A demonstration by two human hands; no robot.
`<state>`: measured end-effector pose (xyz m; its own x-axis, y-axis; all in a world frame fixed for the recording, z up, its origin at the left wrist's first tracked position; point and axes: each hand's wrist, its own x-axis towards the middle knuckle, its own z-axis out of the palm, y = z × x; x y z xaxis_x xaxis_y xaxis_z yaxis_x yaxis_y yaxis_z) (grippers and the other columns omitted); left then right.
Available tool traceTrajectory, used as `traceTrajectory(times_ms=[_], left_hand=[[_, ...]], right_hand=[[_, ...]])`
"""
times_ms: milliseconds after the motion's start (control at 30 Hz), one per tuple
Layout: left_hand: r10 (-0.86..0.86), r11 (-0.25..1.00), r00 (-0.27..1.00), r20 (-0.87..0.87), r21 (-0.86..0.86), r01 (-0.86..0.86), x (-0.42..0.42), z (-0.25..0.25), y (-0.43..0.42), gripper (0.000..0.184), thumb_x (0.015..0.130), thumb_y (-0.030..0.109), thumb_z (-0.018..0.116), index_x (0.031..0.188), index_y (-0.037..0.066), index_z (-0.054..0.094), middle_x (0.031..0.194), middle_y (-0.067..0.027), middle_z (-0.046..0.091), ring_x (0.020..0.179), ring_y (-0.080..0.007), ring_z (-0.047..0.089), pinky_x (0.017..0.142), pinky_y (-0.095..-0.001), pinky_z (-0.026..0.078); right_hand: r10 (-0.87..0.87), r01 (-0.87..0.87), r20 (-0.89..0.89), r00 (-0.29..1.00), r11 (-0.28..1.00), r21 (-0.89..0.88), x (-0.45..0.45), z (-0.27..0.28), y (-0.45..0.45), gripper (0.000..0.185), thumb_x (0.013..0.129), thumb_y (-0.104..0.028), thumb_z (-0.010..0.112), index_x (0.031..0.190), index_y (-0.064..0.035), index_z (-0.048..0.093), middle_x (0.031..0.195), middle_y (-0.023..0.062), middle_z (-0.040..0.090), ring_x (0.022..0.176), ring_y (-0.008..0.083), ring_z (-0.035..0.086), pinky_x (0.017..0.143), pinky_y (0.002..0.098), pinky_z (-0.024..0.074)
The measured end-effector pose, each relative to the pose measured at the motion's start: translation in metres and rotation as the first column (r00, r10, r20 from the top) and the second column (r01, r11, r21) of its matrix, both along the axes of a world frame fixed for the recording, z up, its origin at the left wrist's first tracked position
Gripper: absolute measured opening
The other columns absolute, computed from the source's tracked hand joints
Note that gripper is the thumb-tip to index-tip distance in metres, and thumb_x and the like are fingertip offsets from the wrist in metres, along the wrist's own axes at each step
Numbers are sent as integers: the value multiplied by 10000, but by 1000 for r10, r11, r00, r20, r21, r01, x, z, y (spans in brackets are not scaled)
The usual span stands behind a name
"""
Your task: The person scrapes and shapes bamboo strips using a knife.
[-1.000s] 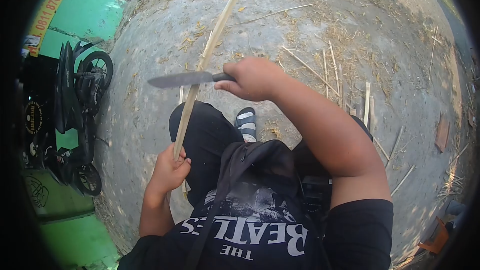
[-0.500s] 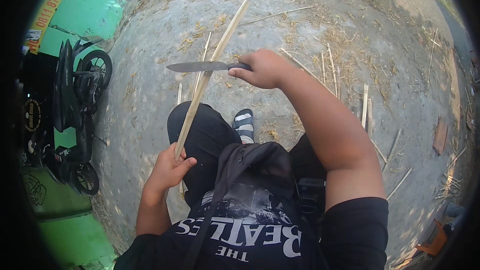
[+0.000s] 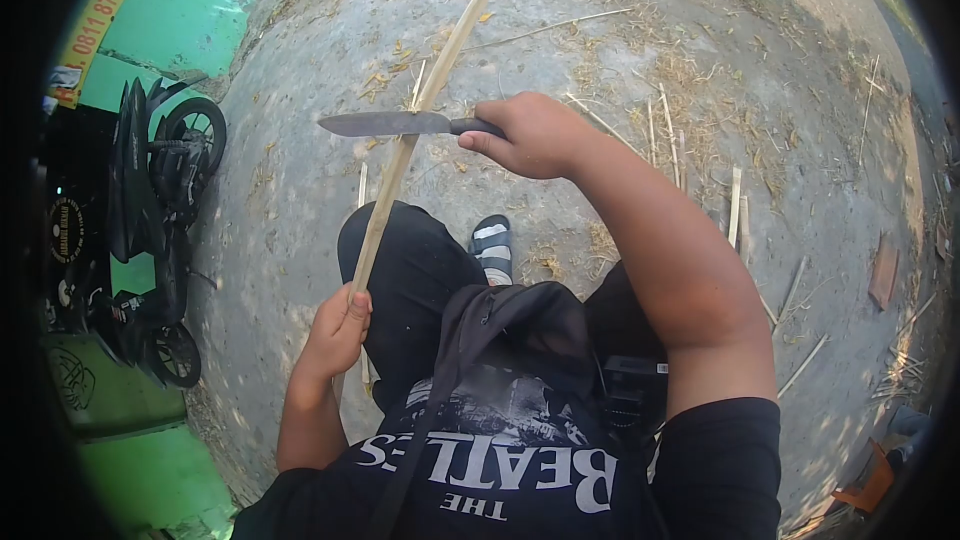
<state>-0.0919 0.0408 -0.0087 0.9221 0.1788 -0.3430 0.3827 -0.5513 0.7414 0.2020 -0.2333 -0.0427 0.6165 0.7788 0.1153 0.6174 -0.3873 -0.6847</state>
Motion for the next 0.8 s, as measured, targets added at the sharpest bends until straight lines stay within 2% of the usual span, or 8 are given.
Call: traceTrajectory(times_ms=[67, 267, 300, 400, 433, 567, 733, 800], left_hand=[[1, 1000, 1000, -6, 3, -1, 2, 0, -2, 454, 1136, 399, 477, 895, 22, 552, 663, -35, 516, 625, -111, 480, 574, -330, 417], [23, 1000, 1000, 10, -14, -23, 9, 2, -8, 446, 1134, 400, 480, 933, 13, 576, 656, -40, 518, 619, -121, 491, 575, -335, 417], [22, 1000, 1000, 15, -6, -22, 9, 1, -8, 446, 1132, 401, 483, 933, 13, 575, 655, -44, 519, 620, -124, 496, 575, -339, 419], [-70, 991, 997, 36, 121, 66, 10, 10, -16, 451, 1129, 409, 488, 928, 13, 568, 656, -71, 525, 615, -148, 510, 580, -360, 429], [-114, 979, 993, 41, 176, 105, 8, 12, -21, 454, 1127, 413, 489, 926, 13, 566, 657, -83, 528, 612, -158, 515, 582, -369, 432], [-43, 993, 999, 21, 113, 41, 1, -3, -13, 448, 1124, 404, 490, 919, 11, 555, 662, -134, 544, 592, -234, 541, 583, -403, 436], [-109, 989, 993, 45, 109, 104, 6, 3, -18, 427, 1122, 373, 498, 920, 0, 549, 670, -162, 563, 580, -291, 542, 579, -408, 436], [-107, 986, 994, 1, 130, 106, 6, 8, -16, 420, 1121, 362, 502, 920, -4, 547, 669, -169, 561, 585, -306, 560, 583, -413, 442]], right_hand=[[1, -5, -116, 993, 1000, -29, 3, 1, -4, 572, 1030, -595, 546, 1014, -40, 683, 828, 230, 693, 842, 457, 686, 757, 552, 526], [178, -181, -34, 983, 973, -143, -28, 16, 15, 592, 1018, -616, 558, 1012, -45, 715, 828, 222, 702, 843, 443, 694, 752, 535, 533], [173, -164, 47, 984, 974, -159, -33, 13, 18, 594, 1015, -621, 559, 1016, -49, 720, 820, 222, 700, 825, 437, 696, 750, 531, 535], [-89, 81, -106, 990, 994, -78, 5, 7, 5, 596, 1013, -627, 558, 1012, -55, 725, 828, 217, 705, 832, 434, 697, 757, 535, 538], [-23, 21, -5, 1000, 970, -243, 17, 7, 1, 599, 1014, -629, 556, 1003, -54, 725, 820, 204, 711, 826, 430, 698, 758, 536, 540], [-66, 62, -28, 997, 989, -138, -6, -2, 15, 596, 1009, -628, 556, 981, -57, 726, 806, 196, 716, 832, 428, 708, 764, 536, 549], [239, -211, 134, 962, 958, -195, -46, 11, 31, 596, 1000, -627, 556, 958, -51, 706, 853, 219, 719, 894, 439, 711, 807, 551, 555], [84, -74, 49, 995, 983, -171, -36, 18, 25, 589, 1021, -600, 553, 981, -31, 701, 870, 222, 722, 882, 436, 712, 806, 536, 554]])
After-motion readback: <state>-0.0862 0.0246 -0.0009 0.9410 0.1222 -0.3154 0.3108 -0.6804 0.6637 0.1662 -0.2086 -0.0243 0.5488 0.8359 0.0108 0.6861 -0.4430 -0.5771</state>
